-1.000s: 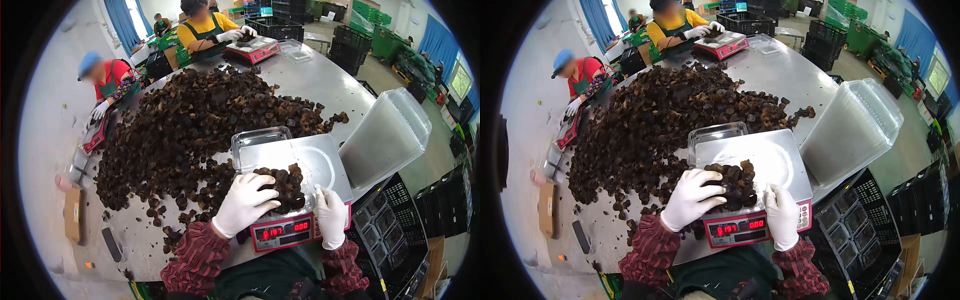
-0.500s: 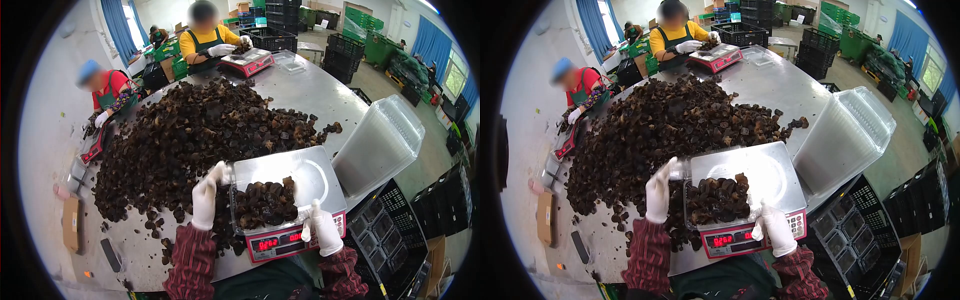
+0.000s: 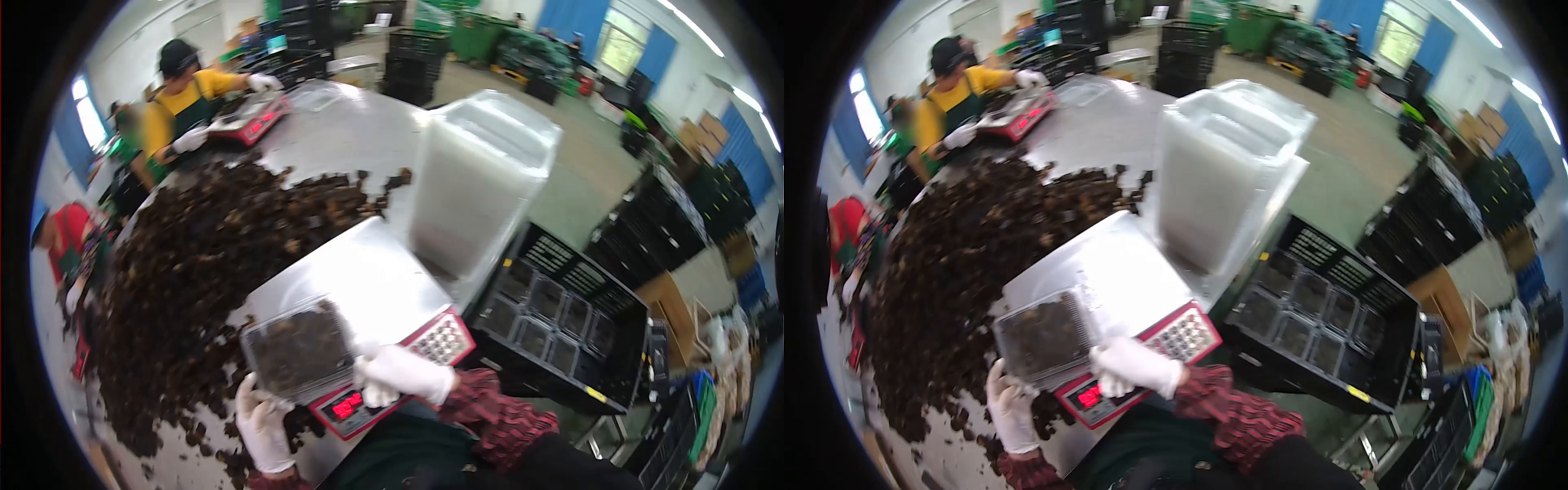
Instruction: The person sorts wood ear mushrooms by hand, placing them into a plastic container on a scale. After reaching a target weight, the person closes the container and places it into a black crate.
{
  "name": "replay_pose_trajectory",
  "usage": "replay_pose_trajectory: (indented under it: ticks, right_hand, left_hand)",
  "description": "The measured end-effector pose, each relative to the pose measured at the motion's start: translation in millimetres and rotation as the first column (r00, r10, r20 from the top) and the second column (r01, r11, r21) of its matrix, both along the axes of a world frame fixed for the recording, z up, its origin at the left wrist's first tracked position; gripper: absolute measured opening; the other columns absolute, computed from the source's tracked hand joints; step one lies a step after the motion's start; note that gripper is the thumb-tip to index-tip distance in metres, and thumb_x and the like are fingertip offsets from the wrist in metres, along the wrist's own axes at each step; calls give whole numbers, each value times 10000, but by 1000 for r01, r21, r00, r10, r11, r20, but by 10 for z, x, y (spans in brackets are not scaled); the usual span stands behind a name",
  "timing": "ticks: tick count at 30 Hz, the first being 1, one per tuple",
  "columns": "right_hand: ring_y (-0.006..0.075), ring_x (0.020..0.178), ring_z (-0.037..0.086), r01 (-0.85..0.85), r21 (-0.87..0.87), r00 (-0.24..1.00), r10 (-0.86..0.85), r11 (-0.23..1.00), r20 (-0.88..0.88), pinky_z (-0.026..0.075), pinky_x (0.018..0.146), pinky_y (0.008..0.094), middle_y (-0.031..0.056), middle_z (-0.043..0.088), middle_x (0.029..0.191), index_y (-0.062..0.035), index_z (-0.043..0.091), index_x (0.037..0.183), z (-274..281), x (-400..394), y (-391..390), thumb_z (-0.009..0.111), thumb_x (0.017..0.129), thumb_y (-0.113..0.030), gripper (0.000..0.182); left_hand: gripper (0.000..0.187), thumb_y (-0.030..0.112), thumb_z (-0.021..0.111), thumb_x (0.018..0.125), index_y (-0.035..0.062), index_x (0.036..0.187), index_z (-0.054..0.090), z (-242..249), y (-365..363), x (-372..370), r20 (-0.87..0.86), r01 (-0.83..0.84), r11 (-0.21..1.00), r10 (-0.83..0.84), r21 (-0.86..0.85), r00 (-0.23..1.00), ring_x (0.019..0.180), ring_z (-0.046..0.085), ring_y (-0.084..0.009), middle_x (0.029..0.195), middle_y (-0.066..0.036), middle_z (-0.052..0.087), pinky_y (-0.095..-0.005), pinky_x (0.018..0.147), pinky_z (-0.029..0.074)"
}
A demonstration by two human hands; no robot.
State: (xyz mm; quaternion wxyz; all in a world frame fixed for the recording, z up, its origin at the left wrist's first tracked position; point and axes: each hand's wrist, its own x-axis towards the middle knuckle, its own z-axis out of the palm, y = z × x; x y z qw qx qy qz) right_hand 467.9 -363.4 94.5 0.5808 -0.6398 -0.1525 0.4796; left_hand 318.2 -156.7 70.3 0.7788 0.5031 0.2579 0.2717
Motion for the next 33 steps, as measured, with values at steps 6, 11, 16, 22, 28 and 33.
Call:
replay_pose_trajectory:
  ticks: [6, 11, 16, 22, 28, 33]
  right_hand:
    - [205, 419, 555, 269, 19, 948, -269, 963, 170, 456, 425, 342, 114, 569, 534, 41, 545, 868, -63, -214, 151, 417, 965, -158, 256]
    - [72, 435, 475, 456, 237, 884, -405, 858, -233, 345, 380, 250, 10, 540, 600, 3, 593, 839, 232, -233, -678, 585, 882, -139, 149]
    - [60, 392, 477, 839, -48, 535, -806, 542, 252, 321, 353, 194, 79, 633, 605, 8, 644, 789, 796, -249, -2547, 614, 837, -179, 195]
    - [120, 356, 445, 980, -153, -12, -809, -126, 587, 342, 349, 264, 68, 600, 548, -52, 590, 612, -343, -320, -4141, 549, 823, -165, 243]
    - [186, 397, 526, 892, -397, -148, -969, -217, 197, 388, 366, 317, 118, 619, 586, -73, 576, 634, -2267, -836, -5705, 521, 886, -206, 291]
    - [156, 369, 473, 906, -416, 248, -892, 76, 377, 284, 340, 299, 77, 513, 481, -82, 514, 538, -2205, -78, -5241, 545, 925, -216, 411]
  left_hand:
    - [560, -35, 590, 816, 60, 1345, 432, -164, 135, -123, -29, -49, 996, 51, 75, 998, 694, 569, -150, 841, -40, 554, -301, 629, 546]
    - [495, 129, 625, 919, 19, 1357, 423, -141, -209, -126, -47, 340, 925, -336, 168, 941, 816, 595, -155, 931, -66, 577, -321, 783, 531]
    - [342, 136, 543, 974, -56, 1256, 517, 174, -277, -229, -247, 327, 926, -278, 190, 928, 991, 600, -224, 1085, -119, 607, -334, 862, 508]
    - [327, 113, 555, 959, -40, 1247, 530, -12, -72, -357, -224, 222, 962, -184, 157, 957, 987, 597, -225, 1082, -133, 602, -343, 873, 505]
    - [322, 96, 554, 950, -34, 1245, 536, -68, 69, -549, -284, 107, 986, -67, 129, 957, 985, 600, -219, 1087, -137, 606, -344, 884, 502]
    - [257, -6, 517, 906, -53, 1139, 615, -238, 236, -596, -300, 31, 952, 65, 304, 952, 845, 644, -172, 956, -95, 665, -279, 775, 524]
